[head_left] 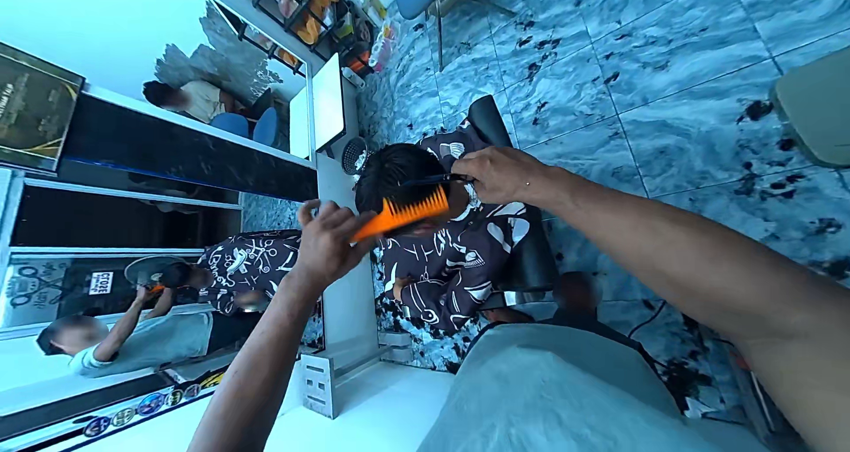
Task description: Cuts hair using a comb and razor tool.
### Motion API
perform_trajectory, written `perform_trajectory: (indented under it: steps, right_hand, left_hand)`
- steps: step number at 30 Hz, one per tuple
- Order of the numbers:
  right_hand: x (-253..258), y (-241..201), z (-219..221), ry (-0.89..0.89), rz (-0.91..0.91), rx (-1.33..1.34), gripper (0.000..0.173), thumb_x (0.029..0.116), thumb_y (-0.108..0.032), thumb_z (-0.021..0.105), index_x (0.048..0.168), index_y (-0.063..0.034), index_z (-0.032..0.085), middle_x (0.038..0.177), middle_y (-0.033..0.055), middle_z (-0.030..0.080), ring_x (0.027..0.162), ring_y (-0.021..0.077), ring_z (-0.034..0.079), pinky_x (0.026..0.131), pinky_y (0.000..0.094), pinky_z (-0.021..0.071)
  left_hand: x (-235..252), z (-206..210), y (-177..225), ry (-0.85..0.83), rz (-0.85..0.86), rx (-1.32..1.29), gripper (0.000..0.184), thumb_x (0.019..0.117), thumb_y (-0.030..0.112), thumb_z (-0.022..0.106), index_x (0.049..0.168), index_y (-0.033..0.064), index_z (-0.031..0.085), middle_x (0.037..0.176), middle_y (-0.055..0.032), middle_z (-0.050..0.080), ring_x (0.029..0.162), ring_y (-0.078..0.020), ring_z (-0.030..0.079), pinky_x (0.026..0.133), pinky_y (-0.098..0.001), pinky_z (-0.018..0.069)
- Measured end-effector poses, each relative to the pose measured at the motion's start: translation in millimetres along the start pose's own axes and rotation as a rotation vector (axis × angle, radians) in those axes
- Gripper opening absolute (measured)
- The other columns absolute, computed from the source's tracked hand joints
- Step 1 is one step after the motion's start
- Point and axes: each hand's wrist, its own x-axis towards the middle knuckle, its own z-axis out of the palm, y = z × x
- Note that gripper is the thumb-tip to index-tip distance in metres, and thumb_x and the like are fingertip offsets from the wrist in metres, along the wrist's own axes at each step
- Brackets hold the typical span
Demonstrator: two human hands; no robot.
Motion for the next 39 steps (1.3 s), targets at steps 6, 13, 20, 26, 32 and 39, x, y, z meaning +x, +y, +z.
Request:
perform_trajectory:
  steps: [6, 13, 20, 26, 32, 39]
  right_hand:
    - [-3.1, 9.5, -1.1, 0.116, 0.147, 0.345, 0.026, 0.0890, -0.010, 0.071, 0.114, -0.0049, 0.066, 0.094, 0.0129, 0.070, 0.085, 0.0289, 0.069, 0.079, 0.0540, 0.0565]
    - [-30.1, 37.8, 33.1, 0.285, 0.425, 0.588, 0.041, 0.0917, -0.015, 0.073, 0.127, -0.0021, 0.056, 0.108, 0.0163, 0.069, 0.095, 0.0300, 0.070, 0.086, 0.0545, 0.0577]
    - [-25.9, 15.1, 50.0, 0.247, 0.057, -0.078, 0.035, 0.0861, -0.003, 0.069, 0.120, -0.0127, 0.068, 0.112, 0.0158, 0.065, 0.105, 0.0376, 0.065, 0.085, 0.0620, 0.0479]
    - [-16.0, 9.0, 49.9, 0.304, 0.055, 0.008, 0.029, 0.0890, -0.004, 0.064, 0.117, -0.0097, 0.068, 0.109, 0.0158, 0.066, 0.100, 0.0366, 0.066, 0.083, 0.0614, 0.0487]
    - [-49.2, 9.9, 32.6, 0.453, 0.341, 0.792, 0.044, 0.0919, -0.002, 0.064, 0.134, -0.0034, 0.050, 0.122, 0.0134, 0.065, 0.104, 0.0261, 0.070, 0.083, 0.0462, 0.0619]
    - [-157.6, -17.9, 41.5, 0.892, 0.924, 1.250, 0.018, 0.1052, -0.035, 0.051, 0.113, -0.0190, 0.053, 0.072, -0.0032, 0.054, 0.061, 0.0179, 0.061, 0.065, 0.0527, 0.0608]
  left_hand:
    - [15.3, -11.5, -11.2, 0.217, -0.249, 0.124, 0.037, 0.1050, 0.036, 0.055, 0.119, 0.0080, 0.075, 0.083, -0.0138, 0.071, 0.082, -0.0314, 0.067, 0.098, -0.0567, 0.0439]
    - [15.9, 41.7, 72.0, -0.081, -0.526, -0.425, 0.042, 0.1100, 0.033, 0.042, 0.103, 0.0020, 0.070, 0.072, -0.0063, 0.065, 0.063, -0.0179, 0.064, 0.062, -0.0405, 0.0559]
    - [-16.3, 37.6, 57.9, 0.095, -0.148, 0.188, 0.033, 0.0971, 0.037, 0.067, 0.121, 0.0149, 0.075, 0.081, -0.0069, 0.067, 0.083, -0.0274, 0.063, 0.097, -0.0565, 0.0403]
    - [-16.0, 17.2, 35.7, 0.027, -0.015, 0.180, 0.033, 0.0986, 0.040, 0.064, 0.120, 0.0178, 0.076, 0.079, -0.0055, 0.065, 0.081, -0.0267, 0.063, 0.100, -0.0596, 0.0392]
    - [6.5, 13.0, 24.0, 0.436, -0.534, -0.170, 0.040, 0.1110, 0.027, 0.044, 0.100, -0.0011, 0.070, 0.073, -0.0070, 0.067, 0.063, -0.0140, 0.064, 0.062, -0.0342, 0.0548]
    - [-5.0, 79.3, 100.0, -0.247, -0.326, -0.519, 0.041, 0.1096, 0.031, 0.042, 0.108, 0.0005, 0.070, 0.082, -0.0156, 0.070, 0.074, -0.0322, 0.070, 0.070, -0.0557, 0.0586]
